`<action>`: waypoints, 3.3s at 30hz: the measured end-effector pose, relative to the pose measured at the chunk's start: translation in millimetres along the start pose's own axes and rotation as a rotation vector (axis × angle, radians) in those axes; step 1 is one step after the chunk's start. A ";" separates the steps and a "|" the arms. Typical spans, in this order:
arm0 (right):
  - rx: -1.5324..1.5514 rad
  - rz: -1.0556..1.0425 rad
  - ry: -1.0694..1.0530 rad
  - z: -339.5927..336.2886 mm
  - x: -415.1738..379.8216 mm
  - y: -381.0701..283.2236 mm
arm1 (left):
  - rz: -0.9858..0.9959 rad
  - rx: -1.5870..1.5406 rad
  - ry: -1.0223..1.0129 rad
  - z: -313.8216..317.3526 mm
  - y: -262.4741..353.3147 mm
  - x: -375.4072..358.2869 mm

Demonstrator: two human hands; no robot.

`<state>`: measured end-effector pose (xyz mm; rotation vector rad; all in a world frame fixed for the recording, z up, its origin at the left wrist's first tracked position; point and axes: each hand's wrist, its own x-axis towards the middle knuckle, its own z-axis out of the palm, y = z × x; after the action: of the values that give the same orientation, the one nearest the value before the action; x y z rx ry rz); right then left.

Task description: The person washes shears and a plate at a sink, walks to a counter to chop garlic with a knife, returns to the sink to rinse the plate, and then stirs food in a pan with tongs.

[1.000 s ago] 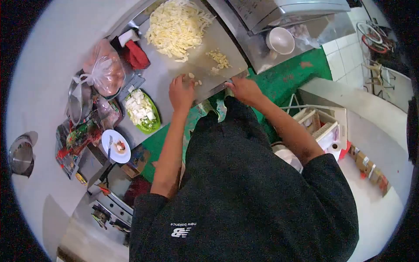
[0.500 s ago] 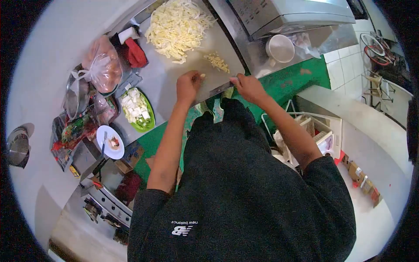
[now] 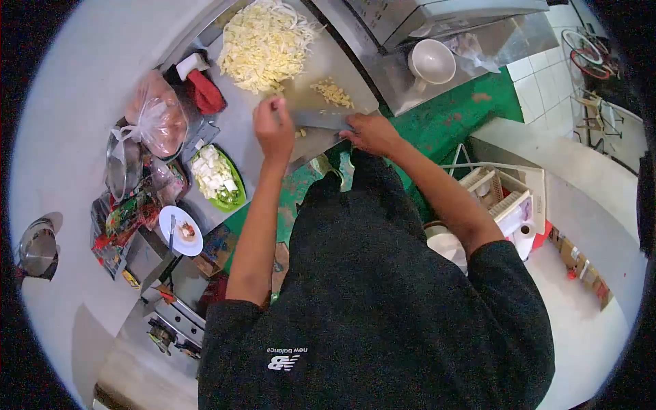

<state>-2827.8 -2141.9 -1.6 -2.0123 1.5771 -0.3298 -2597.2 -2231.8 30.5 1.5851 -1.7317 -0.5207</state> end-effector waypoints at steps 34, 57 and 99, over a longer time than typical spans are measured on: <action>0.105 0.639 -0.166 10.0 1.6 -18.4 | 0.120 0.457 -0.222 120.5 9.4 12.2; 0.060 0.688 -0.212 8.1 11.2 -20.4 | 0.107 0.439 -0.193 121.6 4.4 17.2; 0.301 0.469 0.139 -0.8 -47.8 -46.1 | 0.120 0.109 -0.324 47.0 -3.8 -47.1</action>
<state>-2804.0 -2089.6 31.7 -1.3714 1.8967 -0.4936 -2629.8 -2194.7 -14.3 1.5220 -2.1145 -0.6619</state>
